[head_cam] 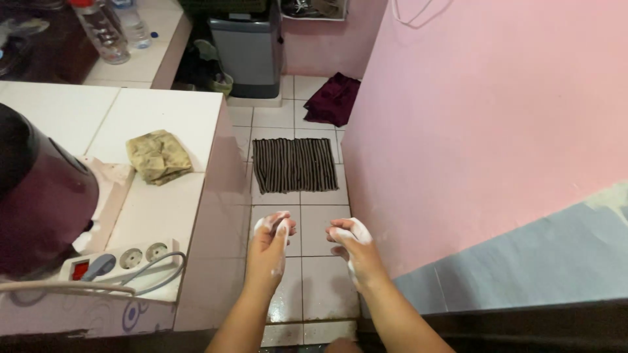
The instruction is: Washing kitchen utensils like spoons and forks using a sponge and soap in a bathroom setting.
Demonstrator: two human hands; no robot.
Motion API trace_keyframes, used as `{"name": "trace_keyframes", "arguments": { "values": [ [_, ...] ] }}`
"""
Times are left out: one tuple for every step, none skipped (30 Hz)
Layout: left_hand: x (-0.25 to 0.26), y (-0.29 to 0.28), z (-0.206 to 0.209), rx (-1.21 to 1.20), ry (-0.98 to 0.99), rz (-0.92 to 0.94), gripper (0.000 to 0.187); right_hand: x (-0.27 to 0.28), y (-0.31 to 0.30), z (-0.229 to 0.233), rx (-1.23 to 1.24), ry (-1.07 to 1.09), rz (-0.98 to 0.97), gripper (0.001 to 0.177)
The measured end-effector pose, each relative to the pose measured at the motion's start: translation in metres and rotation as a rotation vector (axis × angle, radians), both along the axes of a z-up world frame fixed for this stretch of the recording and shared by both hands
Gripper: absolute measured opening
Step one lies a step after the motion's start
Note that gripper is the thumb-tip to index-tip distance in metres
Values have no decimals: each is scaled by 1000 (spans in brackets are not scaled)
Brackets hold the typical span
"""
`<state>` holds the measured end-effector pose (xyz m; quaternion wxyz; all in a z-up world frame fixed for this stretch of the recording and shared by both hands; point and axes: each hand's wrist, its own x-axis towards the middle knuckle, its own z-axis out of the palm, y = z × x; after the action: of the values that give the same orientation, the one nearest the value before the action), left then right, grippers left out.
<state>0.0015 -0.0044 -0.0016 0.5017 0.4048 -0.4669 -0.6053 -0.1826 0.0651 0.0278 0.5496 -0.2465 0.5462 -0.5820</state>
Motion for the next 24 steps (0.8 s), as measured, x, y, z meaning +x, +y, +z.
{"name": "trace_keyframes", "arguments": {
  "values": [
    [1,-4,0,0,-7,13,29,0,-8,-1,0,-7,13,39],
    [-2,-11,1,18,-13,21,29,-2,-17,-2,-9,5,2,39],
    [-5,-19,2,36,-19,29,29,-5,-27,-3,-18,16,-10,38],
    [-8,-26,2,33,-22,33,29,-9,-38,-4,-21,12,-6,38],
    [-12,-34,1,20,-39,36,29,-13,-48,-5,-41,29,7,36],
    [-13,-42,0,7,-56,43,28,-16,-59,-6,-59,44,23,34],
    [-15,-50,5,5,-61,52,28,-18,-72,-6,-62,39,31,34],
    [-18,-59,8,9,-52,74,28,-22,-87,-7,-67,38,32,32],
    [-22,-69,11,13,-42,95,28,-27,-103,-8,-72,37,33,29],
    [-25,-82,8,3,-34,114,28,-31,-120,-10,-83,44,52,29],
    [-28,-97,7,1,-25,116,28,-35,-138,-11,-87,50,62,28],
    [-34,-115,7,-6,-14,124,27,-42,-161,-11,-96,58,78,26],
    [-39,-135,4,-20,-4,149,27,-47,-183,-9,-111,67,102,26],
    [-44,-149,1,20,0,180,27,-52,-200,-8,-99,25,123,25],
    [-49,-165,-1,61,5,211,27,-58,-217,-7,-85,-15,143,24],
    [-53,-183,0,53,9,237,27,-65,-240,-7,-94,-14,169,24],
    [-57,-202,3,26,61,249,27,-72,-265,-7,-107,-2,203,24],
    [-62,-218,6,2,113,261,27,-79,-286,-5,-117,12,237,23],
    [-66,-233,12,-5,117,287,27,-89,-310,-1,-123,14,263,23],
    [-67,-248,17,-9,118,333,26,-95,-333,1,-117,24,305,22],
    [-67,-262,21,-13,120,379,26,-100,-356,2,-112,35,346,22],
    [-66,-273,28,-11,115,399,26,-100,-378,7,-110,29,366,22],
    [-65,-282,33,-20,70,443,27,-99,-399,11,-113,78,401,21],
    [-64,-294,39,-31,29,486,27,-98,-422,16,-119,131,436,21]
  ]
}}
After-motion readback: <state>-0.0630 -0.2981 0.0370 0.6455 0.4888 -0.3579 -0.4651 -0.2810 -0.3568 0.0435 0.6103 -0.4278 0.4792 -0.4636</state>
